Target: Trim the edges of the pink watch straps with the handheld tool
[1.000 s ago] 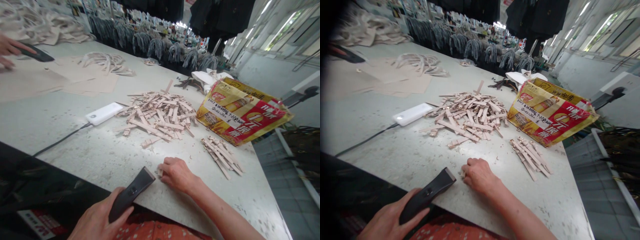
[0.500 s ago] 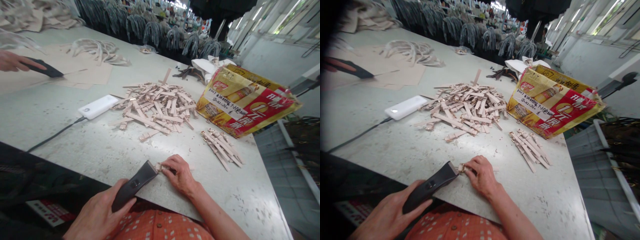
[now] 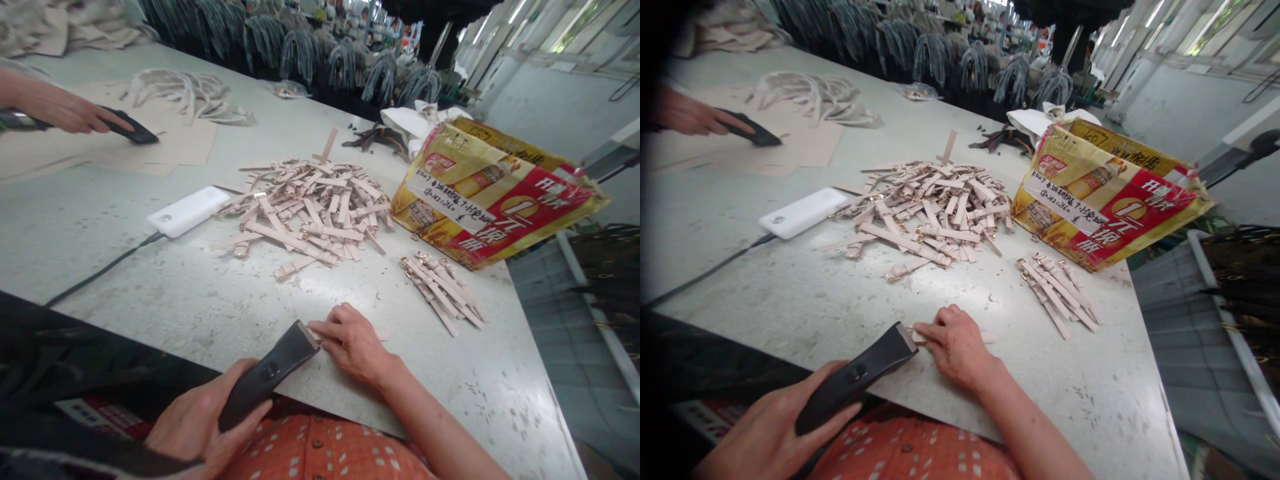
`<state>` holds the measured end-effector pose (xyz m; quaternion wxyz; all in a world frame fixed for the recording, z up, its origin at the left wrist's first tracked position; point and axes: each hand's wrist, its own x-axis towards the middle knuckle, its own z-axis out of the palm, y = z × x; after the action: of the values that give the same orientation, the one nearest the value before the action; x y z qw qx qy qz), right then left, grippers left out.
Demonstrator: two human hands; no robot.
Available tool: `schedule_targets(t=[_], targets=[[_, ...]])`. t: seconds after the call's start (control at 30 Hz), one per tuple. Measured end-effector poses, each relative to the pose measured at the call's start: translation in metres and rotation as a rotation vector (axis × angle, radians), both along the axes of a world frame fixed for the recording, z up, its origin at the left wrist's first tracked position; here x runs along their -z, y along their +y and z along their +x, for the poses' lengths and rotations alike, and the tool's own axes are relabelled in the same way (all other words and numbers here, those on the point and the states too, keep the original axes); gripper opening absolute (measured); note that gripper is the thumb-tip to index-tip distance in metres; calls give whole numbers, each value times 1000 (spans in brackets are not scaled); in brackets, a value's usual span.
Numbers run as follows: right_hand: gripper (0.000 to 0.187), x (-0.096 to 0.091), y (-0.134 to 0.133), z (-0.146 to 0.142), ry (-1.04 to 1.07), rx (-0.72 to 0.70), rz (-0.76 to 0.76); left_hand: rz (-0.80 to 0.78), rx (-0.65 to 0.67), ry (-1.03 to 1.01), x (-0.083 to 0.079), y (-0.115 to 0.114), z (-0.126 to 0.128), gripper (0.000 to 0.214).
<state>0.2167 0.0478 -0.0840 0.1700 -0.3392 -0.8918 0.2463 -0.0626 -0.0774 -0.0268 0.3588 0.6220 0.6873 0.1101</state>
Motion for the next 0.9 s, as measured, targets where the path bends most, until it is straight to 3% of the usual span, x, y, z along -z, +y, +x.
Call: schedule_targets(t=[0.13,0.4,0.63,0.9], targets=[[29,4,1,4,95,70,-94,-131,91,53,-7,13,10,37],[28,7,-6,8,203,95,-106,-255,127,205,-16,30,16,32],[26,14,-13,20,187,164,-44,-257,157,258,-17,36,16,34],[25,14,-11,20,138,142,-88,-303,199,285,-37,40,29,34]])
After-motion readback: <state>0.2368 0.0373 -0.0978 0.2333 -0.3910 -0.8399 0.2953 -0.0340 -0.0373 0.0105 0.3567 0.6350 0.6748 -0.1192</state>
